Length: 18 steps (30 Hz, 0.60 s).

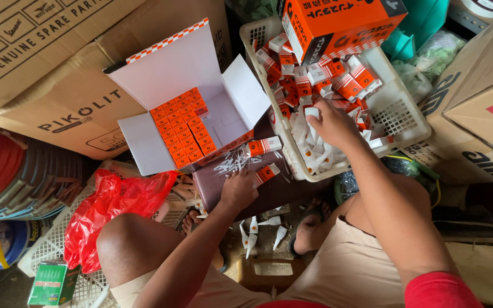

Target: The person takes small white components from a basket, places them into small orange boxes, and then arranges these orange boxes inside a larger white container.

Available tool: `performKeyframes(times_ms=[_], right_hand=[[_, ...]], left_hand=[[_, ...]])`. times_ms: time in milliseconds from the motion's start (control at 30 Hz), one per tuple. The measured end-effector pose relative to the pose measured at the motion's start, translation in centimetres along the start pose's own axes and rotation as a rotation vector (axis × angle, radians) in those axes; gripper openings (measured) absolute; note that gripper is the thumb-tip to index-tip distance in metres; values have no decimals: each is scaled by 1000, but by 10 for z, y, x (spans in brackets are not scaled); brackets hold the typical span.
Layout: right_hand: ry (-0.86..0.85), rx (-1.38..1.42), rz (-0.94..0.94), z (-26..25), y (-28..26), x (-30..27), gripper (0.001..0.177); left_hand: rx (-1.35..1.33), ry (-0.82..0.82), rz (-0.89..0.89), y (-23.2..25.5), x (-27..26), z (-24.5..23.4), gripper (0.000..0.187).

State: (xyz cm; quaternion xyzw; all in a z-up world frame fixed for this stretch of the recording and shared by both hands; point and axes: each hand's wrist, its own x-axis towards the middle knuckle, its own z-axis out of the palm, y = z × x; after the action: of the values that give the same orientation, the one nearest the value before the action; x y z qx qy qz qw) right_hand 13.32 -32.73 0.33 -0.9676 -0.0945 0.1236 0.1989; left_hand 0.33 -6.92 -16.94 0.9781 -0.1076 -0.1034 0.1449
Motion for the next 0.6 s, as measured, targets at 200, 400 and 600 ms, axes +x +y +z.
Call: performKeyframes(times_ms=[200,400,600], right_hand=[[101,115,-21,9,8,10,37],[146,337,-124,-6,-18,-4,31],[-7,921,-79,6,-37,-15,26]], left_hand=[[-228,61,-86,3,-1,-52,47],[-573,282,-65,13,-20,-138,55],[-802,217,1,4,-32,-148,55]])
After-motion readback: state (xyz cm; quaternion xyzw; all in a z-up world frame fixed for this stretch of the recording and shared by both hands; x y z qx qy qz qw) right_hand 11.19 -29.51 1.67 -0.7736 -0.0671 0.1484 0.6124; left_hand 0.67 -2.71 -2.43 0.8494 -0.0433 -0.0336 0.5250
